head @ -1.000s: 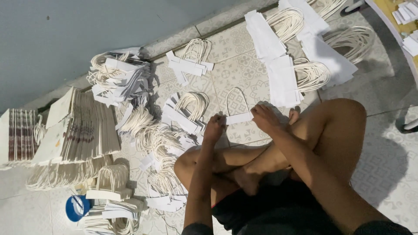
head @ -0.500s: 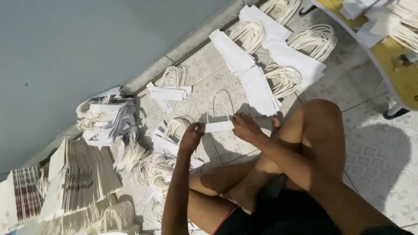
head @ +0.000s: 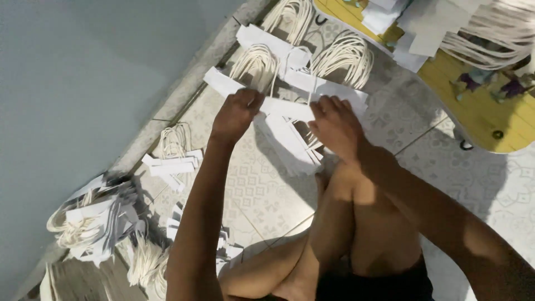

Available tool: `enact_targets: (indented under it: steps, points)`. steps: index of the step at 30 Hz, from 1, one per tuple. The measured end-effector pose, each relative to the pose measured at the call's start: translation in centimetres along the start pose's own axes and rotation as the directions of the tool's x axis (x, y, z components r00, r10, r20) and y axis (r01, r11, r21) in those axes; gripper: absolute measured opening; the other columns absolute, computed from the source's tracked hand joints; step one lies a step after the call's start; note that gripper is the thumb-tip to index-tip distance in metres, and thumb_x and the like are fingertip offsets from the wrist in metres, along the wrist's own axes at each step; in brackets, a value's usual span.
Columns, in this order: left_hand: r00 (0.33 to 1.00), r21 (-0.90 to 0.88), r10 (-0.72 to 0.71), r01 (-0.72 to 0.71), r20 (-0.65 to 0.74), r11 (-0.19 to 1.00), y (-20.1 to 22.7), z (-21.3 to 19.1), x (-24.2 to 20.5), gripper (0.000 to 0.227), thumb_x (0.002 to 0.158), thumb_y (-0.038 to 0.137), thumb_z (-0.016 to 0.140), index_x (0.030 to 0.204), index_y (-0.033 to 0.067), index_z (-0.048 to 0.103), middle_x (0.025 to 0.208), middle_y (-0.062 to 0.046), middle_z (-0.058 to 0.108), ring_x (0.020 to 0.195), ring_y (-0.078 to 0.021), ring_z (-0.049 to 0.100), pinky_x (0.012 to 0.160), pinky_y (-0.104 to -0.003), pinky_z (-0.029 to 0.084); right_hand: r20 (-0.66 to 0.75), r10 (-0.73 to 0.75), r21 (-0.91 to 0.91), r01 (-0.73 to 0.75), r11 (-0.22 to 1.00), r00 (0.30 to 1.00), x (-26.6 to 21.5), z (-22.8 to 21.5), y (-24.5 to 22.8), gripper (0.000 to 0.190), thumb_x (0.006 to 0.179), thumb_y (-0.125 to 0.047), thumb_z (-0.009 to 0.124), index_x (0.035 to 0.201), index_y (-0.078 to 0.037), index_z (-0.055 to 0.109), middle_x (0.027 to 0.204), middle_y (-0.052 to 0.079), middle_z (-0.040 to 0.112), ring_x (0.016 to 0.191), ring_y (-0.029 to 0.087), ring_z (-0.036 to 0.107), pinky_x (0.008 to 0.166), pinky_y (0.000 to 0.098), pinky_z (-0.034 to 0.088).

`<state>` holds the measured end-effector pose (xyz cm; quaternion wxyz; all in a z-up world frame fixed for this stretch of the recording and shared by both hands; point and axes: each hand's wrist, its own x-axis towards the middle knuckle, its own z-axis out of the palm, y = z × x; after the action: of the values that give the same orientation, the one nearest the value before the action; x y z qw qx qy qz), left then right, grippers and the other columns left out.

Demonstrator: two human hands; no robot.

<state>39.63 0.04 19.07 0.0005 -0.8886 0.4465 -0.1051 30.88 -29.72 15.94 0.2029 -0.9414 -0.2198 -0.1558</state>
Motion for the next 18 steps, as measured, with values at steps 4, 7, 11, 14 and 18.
enact_targets:
  steps: [4,7,11,14,18]
  points:
    - [0.997,-0.031,0.054,-0.052,0.048,0.998,0.5,3.9,7.4,0.036,0.084,0.012,0.085,0.116,0.0054,0.072,0.111,-0.01,0.064,0.11,-0.0296,0.065,0.064,-0.039,0.06,-0.038,0.035,-0.123,-0.039,0.992,0.999,-0.6,-0.3,5.2,0.043,0.075,-0.026,0.084,0.11,-0.006,0.071,0.093,0.009,0.059,0.082,0.028,0.064,0.068,0.042,0.051]
    - [0.994,-0.003,0.049,-0.049,0.102,0.999,0.8,8.7,9.5,0.051,0.078,0.003,0.076,0.129,0.003,0.066,0.124,-0.013,0.06,0.115,-0.0339,0.055,0.083,-0.045,0.053,0.176,0.179,-0.126,-0.159,0.979,0.968,-1.4,0.3,7.5,0.036,0.093,-0.031,0.08,0.113,-0.005,0.066,0.099,0.012,0.061,0.091,0.032,0.064,0.072,0.0464,0.054]
    - [0.995,-0.037,0.092,-0.09,0.046,0.995,1.5,12.3,10.4,0.049,0.073,-0.002,0.079,0.121,0.0022,0.067,0.118,-0.012,0.063,0.108,-0.0306,0.06,0.081,-0.043,0.054,0.314,0.259,-0.222,-0.194,0.955,0.913,-1.6,0.2,8.2,0.034,0.096,-0.034,0.076,0.115,-0.006,0.067,0.097,0.011,0.066,0.087,0.029,0.064,0.068,0.0422,0.053]
    - [0.993,-0.019,0.068,-0.066,0.093,0.998,1.5,13.7,10.4,0.047,0.075,0.0,0.077,0.121,0.0016,0.065,0.119,-0.013,0.062,0.109,-0.0314,0.059,0.083,-0.045,0.054,0.307,0.232,-0.218,-0.169,0.961,0.923,-1.9,0.9,8.8,0.038,0.097,-0.035,0.077,0.12,-0.005,0.07,0.101,0.013,0.068,0.09,0.03,0.065,0.072,0.0435,0.053]
    - [0.994,0.015,0.081,-0.08,-0.074,0.997,1.4,14.8,10.3,0.02,0.084,0.015,0.069,0.103,0.0084,0.068,0.112,-0.008,0.064,0.104,-0.0275,0.061,0.079,-0.042,0.05,0.196,0.146,-0.207,-0.104,0.973,0.97,-2.6,2.0,9.2,0.037,0.095,-0.035,0.084,0.117,-0.006,0.075,0.105,0.014,0.068,0.097,0.035,0.064,0.075,0.0472,0.052]
